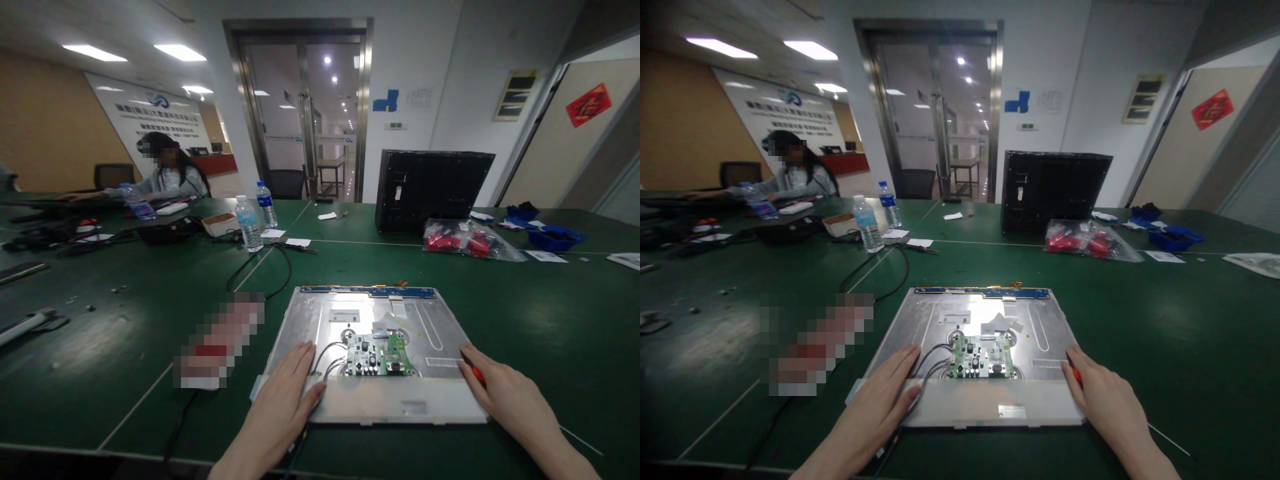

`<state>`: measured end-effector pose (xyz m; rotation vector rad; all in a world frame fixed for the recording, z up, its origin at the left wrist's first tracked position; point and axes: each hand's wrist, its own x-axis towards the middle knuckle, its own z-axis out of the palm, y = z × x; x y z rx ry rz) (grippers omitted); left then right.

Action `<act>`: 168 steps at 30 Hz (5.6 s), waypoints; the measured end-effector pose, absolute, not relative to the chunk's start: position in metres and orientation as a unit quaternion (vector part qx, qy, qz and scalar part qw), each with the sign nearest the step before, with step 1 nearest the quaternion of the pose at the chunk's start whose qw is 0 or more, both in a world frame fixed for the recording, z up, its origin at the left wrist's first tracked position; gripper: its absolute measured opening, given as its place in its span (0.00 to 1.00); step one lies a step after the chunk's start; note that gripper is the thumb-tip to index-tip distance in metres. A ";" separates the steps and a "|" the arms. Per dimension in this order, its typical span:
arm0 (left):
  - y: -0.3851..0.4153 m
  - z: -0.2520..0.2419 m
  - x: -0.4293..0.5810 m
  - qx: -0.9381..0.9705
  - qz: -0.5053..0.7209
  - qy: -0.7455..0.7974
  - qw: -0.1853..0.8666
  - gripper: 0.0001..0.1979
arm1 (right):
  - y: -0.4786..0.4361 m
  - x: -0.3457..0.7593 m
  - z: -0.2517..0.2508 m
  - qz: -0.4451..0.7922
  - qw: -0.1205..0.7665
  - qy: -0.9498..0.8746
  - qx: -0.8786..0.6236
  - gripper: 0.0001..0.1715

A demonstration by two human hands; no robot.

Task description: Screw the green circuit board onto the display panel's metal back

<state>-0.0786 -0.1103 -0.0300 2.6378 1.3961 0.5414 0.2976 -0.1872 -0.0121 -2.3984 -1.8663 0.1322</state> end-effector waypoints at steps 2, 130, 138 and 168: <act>-0.111 -0.028 -0.081 0.868 0.174 0.462 0.053 0.26 | -0.188 0.291 -0.010 0.042 0.053 -0.612 -0.788 0.31; -0.041 0.016 0.044 0.940 0.088 0.297 0.141 0.05 | -0.055 0.250 0.028 0.348 0.715 -0.404 -0.453 0.17; -0.041 0.018 0.044 0.924 0.095 0.312 0.201 0.07 | -0.064 0.244 0.036 0.318 0.677 -0.481 -0.457 0.19; -0.041 0.020 0.043 0.918 0.087 0.315 0.225 0.08 | -0.073 0.230 0.037 0.182 0.502 -0.675 -0.508 0.19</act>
